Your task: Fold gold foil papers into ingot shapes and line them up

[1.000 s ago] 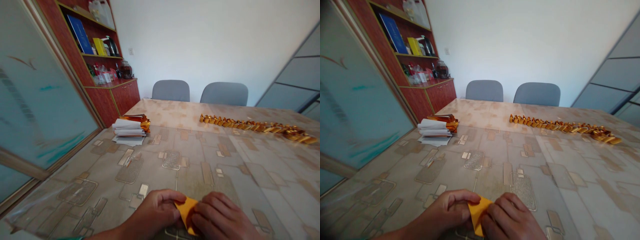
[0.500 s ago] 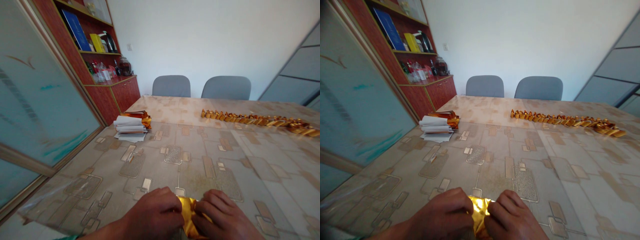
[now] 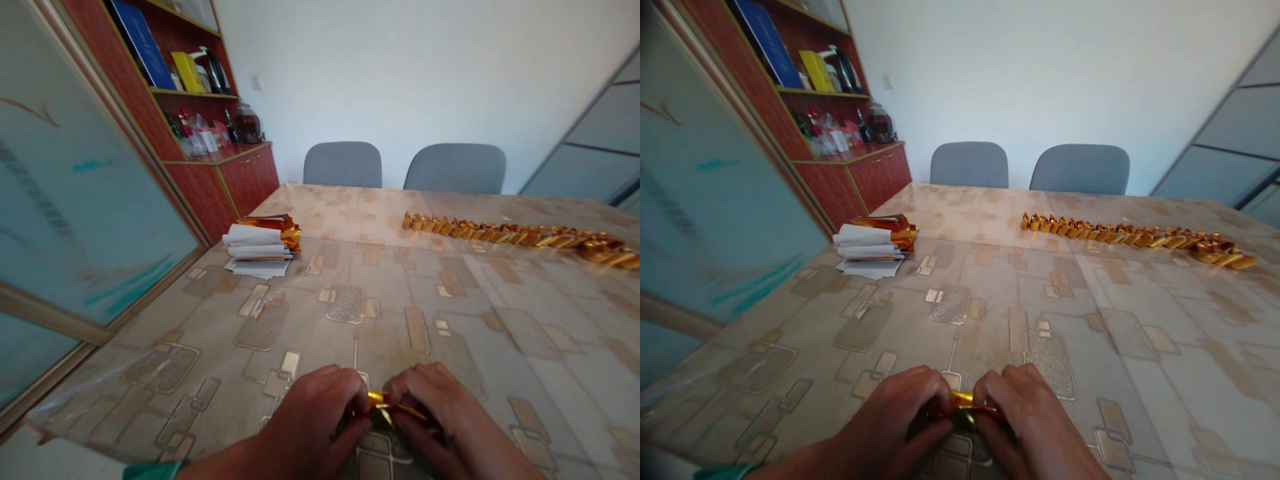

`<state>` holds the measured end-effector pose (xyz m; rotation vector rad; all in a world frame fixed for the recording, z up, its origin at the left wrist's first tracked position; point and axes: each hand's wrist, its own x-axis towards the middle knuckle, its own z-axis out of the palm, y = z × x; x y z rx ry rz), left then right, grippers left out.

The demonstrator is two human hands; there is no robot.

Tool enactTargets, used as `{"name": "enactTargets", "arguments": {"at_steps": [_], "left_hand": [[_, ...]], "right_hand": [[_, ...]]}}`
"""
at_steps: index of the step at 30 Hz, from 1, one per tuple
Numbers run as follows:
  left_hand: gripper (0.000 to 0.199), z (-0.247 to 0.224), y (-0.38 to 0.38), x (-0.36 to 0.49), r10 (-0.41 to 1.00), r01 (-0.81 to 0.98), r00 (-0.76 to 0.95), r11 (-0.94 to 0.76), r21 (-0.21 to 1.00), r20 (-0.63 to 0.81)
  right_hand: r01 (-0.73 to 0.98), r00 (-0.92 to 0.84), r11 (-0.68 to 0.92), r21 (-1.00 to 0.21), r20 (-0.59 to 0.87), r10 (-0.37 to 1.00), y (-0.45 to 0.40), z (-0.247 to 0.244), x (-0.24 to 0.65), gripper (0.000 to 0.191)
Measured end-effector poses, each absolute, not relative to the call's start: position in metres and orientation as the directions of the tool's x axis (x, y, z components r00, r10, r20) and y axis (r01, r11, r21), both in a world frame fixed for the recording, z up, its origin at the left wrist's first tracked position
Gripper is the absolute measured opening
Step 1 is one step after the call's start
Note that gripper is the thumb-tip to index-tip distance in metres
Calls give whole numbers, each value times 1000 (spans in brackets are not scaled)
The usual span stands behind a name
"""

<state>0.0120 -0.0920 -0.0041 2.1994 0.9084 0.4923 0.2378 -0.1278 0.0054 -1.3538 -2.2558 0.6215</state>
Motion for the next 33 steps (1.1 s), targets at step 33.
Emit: {"name": "enactTargets", "arguments": {"at_steps": [33], "left_hand": [[30, -17, -91, 13, 482, 404, 791, -874, 271, 376]], "right_hand": [[808, -422, 460, -368, 183, 888, -122, -11, 236, 14]]}}
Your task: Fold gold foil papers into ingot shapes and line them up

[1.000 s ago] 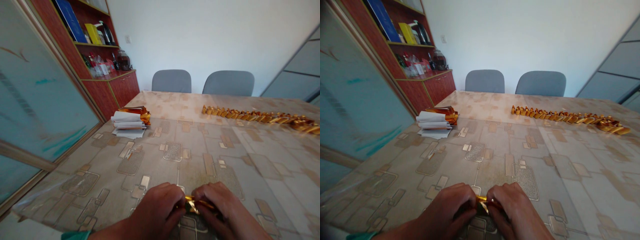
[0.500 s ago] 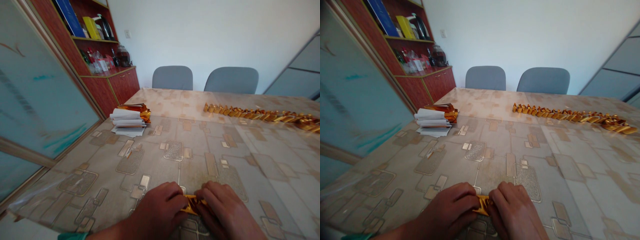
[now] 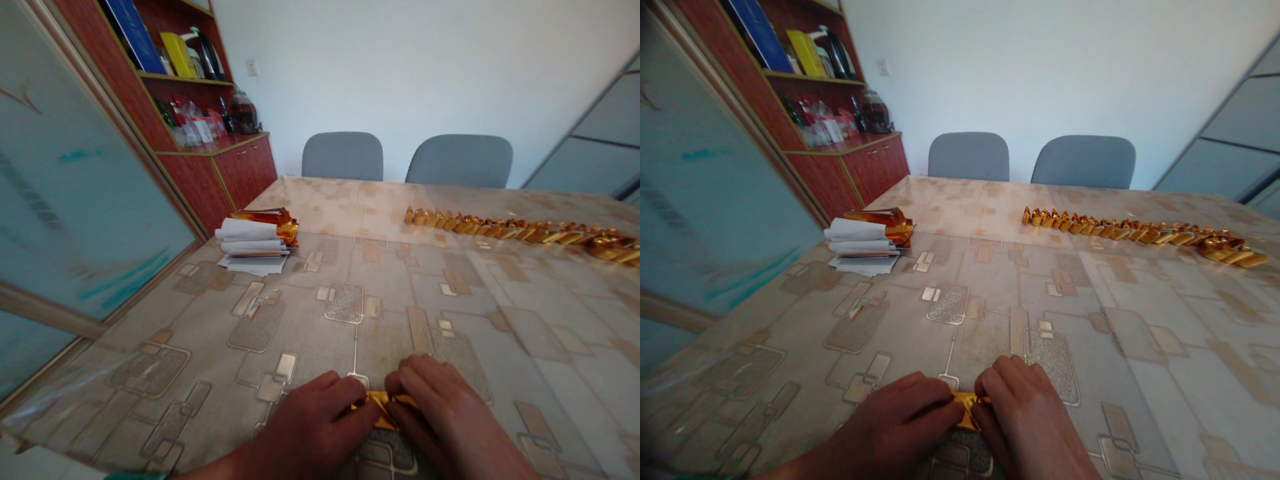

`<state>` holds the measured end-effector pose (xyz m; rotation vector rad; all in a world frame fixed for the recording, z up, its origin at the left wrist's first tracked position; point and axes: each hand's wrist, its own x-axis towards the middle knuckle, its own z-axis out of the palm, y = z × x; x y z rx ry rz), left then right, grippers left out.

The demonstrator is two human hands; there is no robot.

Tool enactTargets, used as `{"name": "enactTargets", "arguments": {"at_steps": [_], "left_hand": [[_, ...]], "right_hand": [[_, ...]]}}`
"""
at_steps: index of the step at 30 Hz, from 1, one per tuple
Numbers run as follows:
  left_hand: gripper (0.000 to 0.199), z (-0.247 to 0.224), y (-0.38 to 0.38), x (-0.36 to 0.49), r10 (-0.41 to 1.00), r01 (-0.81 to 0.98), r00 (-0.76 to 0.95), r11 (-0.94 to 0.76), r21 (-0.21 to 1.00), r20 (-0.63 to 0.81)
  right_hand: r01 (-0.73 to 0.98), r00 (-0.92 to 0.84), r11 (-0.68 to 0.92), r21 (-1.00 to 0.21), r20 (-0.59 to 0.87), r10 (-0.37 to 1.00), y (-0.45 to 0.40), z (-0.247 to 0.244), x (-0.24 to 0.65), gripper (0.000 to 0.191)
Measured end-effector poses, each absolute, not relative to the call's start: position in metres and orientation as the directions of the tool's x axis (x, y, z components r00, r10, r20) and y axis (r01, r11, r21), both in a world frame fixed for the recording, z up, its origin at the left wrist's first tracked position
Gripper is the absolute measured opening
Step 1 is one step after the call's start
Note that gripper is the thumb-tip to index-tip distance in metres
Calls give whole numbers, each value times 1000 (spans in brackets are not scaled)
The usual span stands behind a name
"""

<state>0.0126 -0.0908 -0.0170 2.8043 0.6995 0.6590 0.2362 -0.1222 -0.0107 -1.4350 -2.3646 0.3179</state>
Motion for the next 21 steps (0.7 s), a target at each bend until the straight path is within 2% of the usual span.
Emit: {"name": "enactTargets", "arguments": {"at_steps": [13, 21], "left_hand": [[36, -16, -90, 14, 474, 402, 768, -880, 252, 431], [32, -21, -93, 15, 528, 420, 751, -845, 331, 396]], "right_hand": [[832, -435, 505, -229, 297, 850, -119, -19, 233, 15], [850, -419, 504, -154, 384, 823, -118, -20, 229, 35]]}}
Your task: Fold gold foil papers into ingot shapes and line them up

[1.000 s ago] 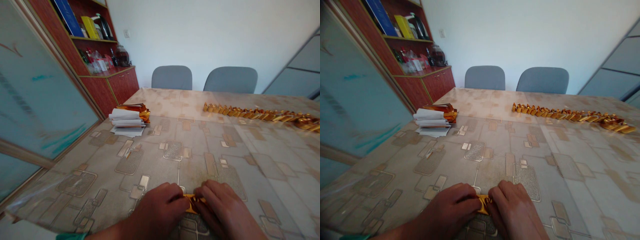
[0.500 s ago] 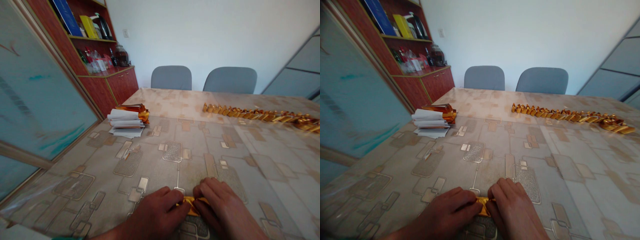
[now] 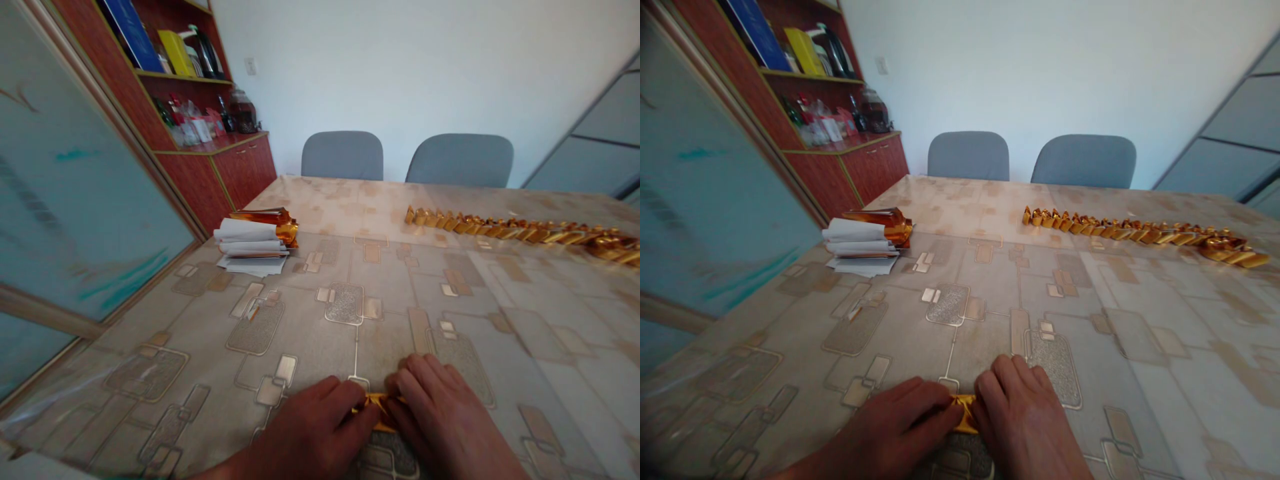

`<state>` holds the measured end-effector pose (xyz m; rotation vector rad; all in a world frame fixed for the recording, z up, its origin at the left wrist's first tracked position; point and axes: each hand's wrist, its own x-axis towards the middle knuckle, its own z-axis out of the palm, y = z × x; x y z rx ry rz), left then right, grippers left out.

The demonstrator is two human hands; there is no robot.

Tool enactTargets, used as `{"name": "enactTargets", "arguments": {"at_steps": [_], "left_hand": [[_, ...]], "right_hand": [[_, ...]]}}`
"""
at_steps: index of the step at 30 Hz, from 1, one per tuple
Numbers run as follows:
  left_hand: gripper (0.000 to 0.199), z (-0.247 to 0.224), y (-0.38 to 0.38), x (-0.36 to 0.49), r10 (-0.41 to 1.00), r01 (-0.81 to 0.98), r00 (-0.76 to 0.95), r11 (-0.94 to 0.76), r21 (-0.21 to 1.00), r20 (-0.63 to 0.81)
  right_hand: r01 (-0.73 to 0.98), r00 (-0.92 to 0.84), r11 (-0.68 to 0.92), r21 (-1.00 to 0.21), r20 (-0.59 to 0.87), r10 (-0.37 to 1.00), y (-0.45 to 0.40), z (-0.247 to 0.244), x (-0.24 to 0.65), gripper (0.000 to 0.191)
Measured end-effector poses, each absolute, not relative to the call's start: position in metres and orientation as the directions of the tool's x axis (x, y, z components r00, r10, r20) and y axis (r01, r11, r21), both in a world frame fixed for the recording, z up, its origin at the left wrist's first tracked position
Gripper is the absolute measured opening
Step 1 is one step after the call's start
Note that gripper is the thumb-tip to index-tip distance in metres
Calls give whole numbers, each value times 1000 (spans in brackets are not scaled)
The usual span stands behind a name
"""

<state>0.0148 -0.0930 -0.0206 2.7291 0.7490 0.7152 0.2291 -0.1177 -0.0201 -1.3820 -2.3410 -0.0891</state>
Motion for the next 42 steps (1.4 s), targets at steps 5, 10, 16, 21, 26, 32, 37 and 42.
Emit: {"name": "enactTargets", "arguments": {"at_steps": [5, 10, 16, 21, 26, 32, 37, 42], "left_hand": [[30, -19, -93, 15, 519, 426, 758, -852, 303, 394], [34, -18, -91, 15, 521, 429, 756, -852, 301, 397], [26, -23, -94, 15, 532, 449, 751, -846, 289, 391], [28, -16, -93, 17, 500, 438, 761, -866, 241, 412], [29, -3, -86, 11, 288, 266, 874, -957, 111, 391], [34, -1, -86, 3, 255, 231, 904, -967, 108, 344], [31, -4, -86, 2, 241, 229, 917, -971, 75, 318], [42, -3, -86, -3, 254, 247, 931, -967, 61, 262]], "right_hand": [[855, -418, 497, -149, 371, 829, -117, -16, 231, 39], [862, -402, 488, -138, 402, 823, -116, -14, 231, 42], [853, -413, 499, -152, 387, 825, -115, -19, 231, 38], [859, -425, 497, -123, 371, 826, -114, -20, 231, 28], [860, -439, 502, -94, 368, 820, -113, -22, 231, 23], [861, -429, 499, -96, 390, 815, -116, -21, 231, 20], [845, -445, 524, -106, 404, 799, -120, -23, 230, 22], [827, -468, 534, -177, 309, 828, -124, -31, 230, 26]]}}
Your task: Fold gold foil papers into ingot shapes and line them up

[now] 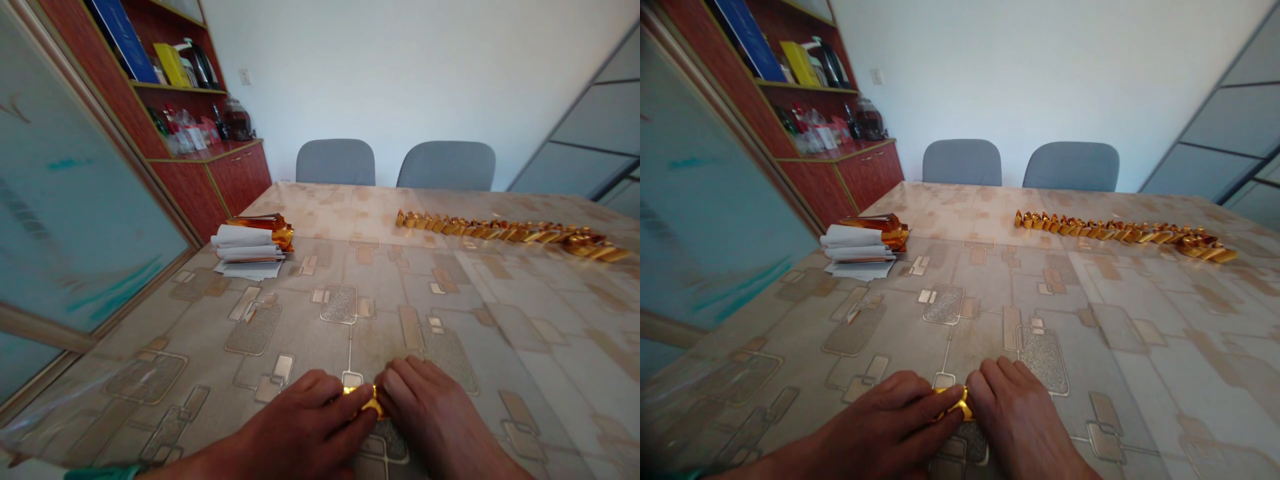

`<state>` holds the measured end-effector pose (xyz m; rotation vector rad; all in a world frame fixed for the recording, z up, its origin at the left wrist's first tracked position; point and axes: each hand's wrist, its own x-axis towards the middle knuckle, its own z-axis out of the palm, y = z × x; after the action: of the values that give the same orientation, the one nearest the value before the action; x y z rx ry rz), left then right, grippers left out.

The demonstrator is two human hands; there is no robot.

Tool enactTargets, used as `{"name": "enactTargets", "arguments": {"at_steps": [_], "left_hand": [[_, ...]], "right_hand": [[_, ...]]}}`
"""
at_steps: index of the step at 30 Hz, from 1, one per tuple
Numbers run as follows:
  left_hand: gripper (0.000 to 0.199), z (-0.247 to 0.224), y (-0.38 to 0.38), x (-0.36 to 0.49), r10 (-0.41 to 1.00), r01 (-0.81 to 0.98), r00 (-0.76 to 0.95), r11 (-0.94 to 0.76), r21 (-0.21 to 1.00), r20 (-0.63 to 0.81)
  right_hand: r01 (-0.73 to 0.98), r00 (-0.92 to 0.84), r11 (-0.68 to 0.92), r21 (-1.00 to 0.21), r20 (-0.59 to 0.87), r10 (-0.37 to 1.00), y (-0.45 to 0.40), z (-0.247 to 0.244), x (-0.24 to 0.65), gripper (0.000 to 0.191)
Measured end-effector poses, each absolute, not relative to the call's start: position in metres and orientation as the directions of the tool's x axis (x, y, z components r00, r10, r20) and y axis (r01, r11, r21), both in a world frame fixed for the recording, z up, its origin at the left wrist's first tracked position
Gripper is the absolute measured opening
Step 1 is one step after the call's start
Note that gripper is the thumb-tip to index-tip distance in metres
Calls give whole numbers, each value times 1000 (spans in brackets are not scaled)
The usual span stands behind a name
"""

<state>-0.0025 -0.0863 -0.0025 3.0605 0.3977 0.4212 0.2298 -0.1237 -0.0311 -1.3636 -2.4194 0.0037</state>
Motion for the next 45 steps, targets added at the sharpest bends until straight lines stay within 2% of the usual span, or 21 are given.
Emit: {"name": "enactTargets", "arguments": {"at_steps": [6, 12, 16, 24, 31, 33, 38, 41, 45], "left_hand": [[53, -1, -86, -6, 270, 261, 930, -963, 68, 250], [66, 10, -85, -10, 287, 275, 954, -953, 127, 91], [74, 15, -84, -17, 273, 267, 961, -956, 118, 39], [59, 14, -83, -24, 245, 229, 955, -967, 111, 166], [86, 22, -85, -26, 261, 259, 965, -955, 148, -3], [80, 21, -86, -30, 276, 268, 961, -949, 167, 31], [50, 16, -89, -38, 420, 381, 887, -900, 212, 189], [43, 13, -91, -35, 404, 363, 903, -900, 243, 148], [50, 7, -94, -28, 400, 370, 913, -897, 242, 85]], "right_hand": [[837, -455, 512, -195, 272, 848, -129, -26, 228, 14], [823, -452, 506, -258, 241, 859, -131, -19, 229, 13], [824, -443, 494, -275, 230, 867, -130, -20, 229, 13], [816, -444, 496, -298, 228, 867, -130, -19, 230, 14], [802, -440, 498, -330, 236, 866, -131, -22, 231, 16], [801, -436, 495, -336, 236, 868, -131, -23, 231, 17], [803, -436, 491, -338, 228, 871, -130, -18, 230, 16], [806, -444, 490, -332, 207, 872, -129, -12, 229, 16], [804, -456, 492, -334, 185, 871, -128, -11, 229, 15]]}}
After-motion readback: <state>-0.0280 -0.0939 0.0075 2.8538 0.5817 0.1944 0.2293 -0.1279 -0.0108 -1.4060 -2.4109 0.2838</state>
